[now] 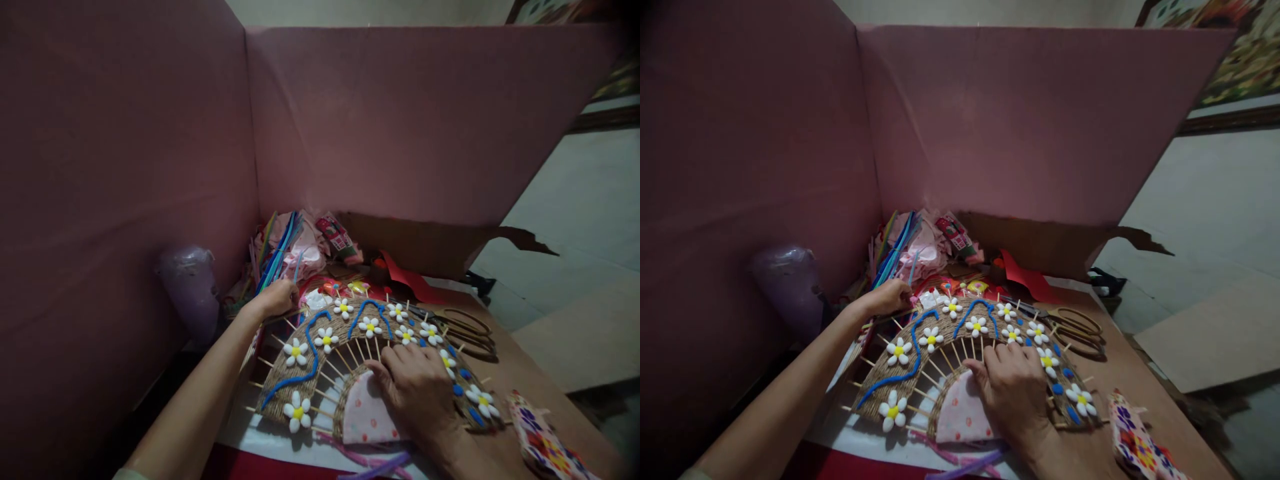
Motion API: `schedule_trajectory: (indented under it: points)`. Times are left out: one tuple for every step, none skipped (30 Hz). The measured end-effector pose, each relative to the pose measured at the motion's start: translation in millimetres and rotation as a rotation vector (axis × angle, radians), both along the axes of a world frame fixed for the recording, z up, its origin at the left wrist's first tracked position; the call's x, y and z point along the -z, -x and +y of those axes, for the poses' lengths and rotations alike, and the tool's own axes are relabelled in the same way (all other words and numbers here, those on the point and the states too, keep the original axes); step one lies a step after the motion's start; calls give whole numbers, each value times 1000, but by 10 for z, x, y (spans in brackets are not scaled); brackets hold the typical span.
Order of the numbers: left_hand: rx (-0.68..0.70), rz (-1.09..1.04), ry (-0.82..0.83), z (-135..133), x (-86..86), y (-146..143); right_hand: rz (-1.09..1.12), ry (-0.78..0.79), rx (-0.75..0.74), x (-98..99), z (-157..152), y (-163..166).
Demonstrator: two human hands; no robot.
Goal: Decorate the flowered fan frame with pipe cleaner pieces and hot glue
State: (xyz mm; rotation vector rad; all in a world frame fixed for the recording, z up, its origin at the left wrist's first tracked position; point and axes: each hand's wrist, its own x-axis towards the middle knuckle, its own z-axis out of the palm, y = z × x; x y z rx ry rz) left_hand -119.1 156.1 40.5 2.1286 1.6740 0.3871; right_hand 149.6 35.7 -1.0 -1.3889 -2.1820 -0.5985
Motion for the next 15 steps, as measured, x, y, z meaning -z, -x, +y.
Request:
schedule_trajectory:
  points:
    - [1, 3, 2, -6, 2, -2, 2, 2, -4, -2, 0, -1]
    - [2, 7, 6, -13, 2, -4, 4, 4, -7, -3, 0, -2]
    - [4, 10, 11, -19, -1, -7, 6, 6, -9, -4, 0, -3]
    - [6, 14, 17, -24, -4, -10, 9, 8, -8, -4, 1, -5]
    - [7, 19, 23, -26, -6, -13, 12, 9, -8, -3, 2, -7]
    - [8, 24, 29, -26, -7, -17, 15, 11, -7, -1, 3, -9]
    - [8, 30, 35, -24, -6, -20, 16, 15, -6, 2, 5, -10]
    - [7, 35, 41, -21, -4, -22, 18, 16, -6, 4, 6, -11]
    - [6, 39, 47, -17, 1, -24, 17, 20, -5, 7, 8, -12]
    - [6, 42, 54, -13, 6, -24, 16, 23, -5, 9, 10, -12]
    - [8, 44, 61, -10, 13, -22, 15, 27, -4, 10, 12, -12]
    - [11, 45, 68, -6, 20, -19, 13, 31, -3, 11, 13, -11]
    - [15, 46, 76, -3, 28, -14, 11, 34, -4, 11, 13, -11]
    - [20, 46, 83, 1, 36, -8, 10, 38, -4, 11, 13, -11]
    - [24, 45, 89, 5, 44, -2, 8, 39, -5, 10, 12, -11]
